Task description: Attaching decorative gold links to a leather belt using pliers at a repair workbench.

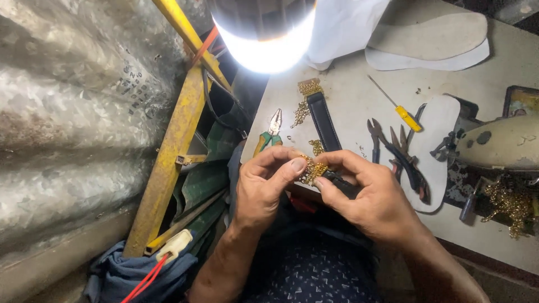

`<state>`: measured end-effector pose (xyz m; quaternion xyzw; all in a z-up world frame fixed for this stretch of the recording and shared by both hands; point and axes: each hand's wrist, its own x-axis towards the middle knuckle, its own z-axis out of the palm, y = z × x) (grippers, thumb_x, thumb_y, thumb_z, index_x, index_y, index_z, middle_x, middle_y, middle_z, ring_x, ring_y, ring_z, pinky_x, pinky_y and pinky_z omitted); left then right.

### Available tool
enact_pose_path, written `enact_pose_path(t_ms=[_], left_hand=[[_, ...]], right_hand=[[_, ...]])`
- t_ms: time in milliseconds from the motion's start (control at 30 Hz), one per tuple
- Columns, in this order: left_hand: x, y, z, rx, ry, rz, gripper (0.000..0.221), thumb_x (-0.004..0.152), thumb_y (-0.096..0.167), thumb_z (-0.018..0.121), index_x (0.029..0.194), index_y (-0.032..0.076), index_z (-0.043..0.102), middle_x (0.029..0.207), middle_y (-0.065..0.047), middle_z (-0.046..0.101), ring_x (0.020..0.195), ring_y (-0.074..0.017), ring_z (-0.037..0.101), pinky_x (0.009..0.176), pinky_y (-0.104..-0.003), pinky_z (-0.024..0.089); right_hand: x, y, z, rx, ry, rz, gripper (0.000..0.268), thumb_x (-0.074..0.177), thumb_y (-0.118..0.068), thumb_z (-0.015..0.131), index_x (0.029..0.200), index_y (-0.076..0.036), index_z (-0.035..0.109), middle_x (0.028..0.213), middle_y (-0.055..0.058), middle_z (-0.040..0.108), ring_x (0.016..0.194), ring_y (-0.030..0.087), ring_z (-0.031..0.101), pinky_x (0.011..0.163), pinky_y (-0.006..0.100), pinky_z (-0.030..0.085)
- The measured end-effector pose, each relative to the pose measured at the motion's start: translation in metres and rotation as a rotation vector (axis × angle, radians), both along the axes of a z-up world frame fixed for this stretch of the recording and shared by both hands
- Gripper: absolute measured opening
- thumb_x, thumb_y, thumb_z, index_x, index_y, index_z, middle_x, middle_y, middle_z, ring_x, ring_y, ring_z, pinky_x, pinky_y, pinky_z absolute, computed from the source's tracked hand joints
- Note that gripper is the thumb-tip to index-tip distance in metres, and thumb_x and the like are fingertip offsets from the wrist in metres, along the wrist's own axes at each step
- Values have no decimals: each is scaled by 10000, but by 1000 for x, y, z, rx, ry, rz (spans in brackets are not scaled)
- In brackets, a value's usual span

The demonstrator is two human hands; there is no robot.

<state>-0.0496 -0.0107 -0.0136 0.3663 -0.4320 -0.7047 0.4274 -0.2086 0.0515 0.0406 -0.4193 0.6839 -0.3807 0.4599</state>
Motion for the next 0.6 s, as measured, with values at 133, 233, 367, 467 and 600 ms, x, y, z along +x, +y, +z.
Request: enact_pose_path(t_ms=[133,233,367,467,600], left_hand=[[-1,-5,-5,17,26,23,136,877,81,800,948,-30,768,786,-152,719,697,-156,646,572,-283,569],[2,-13,0,66,41,-3,146,882,72,792,961,-49,775,758,-166,712,675,-198,689,498,-294,602],[7,-26,19,-77,4,-132,145,962,114,700,1026,1,763,814,-71,693,708,-128,605,626,-242,535],[4,-35,25,-115,-18,-75,137,957,127,709,1029,23,761,804,-65,686,693,-126,595,613,-241,521],[-6,-49,26,-39,-55,59,173,922,158,749,1021,20,781,758,-24,682,655,-91,579,581,-217,478]], right_hand=[[-6,-4,-1,-15,183,16,245,829,-157,797,1061,-77,793,839,134,814,703,194,793,580,366,620],[-8,-9,4,-29,263,8,211,833,-182,796,1033,-114,787,845,97,818,719,186,795,605,367,611],[-10,-24,22,108,84,35,170,871,-168,717,1026,-100,706,901,14,809,679,117,817,655,213,604],[-9,-40,39,148,57,69,151,881,-174,718,1015,-105,708,848,14,800,658,119,764,661,231,571],[-9,-60,43,97,-12,66,126,876,-99,701,998,-70,718,906,29,775,625,141,668,614,255,584]])
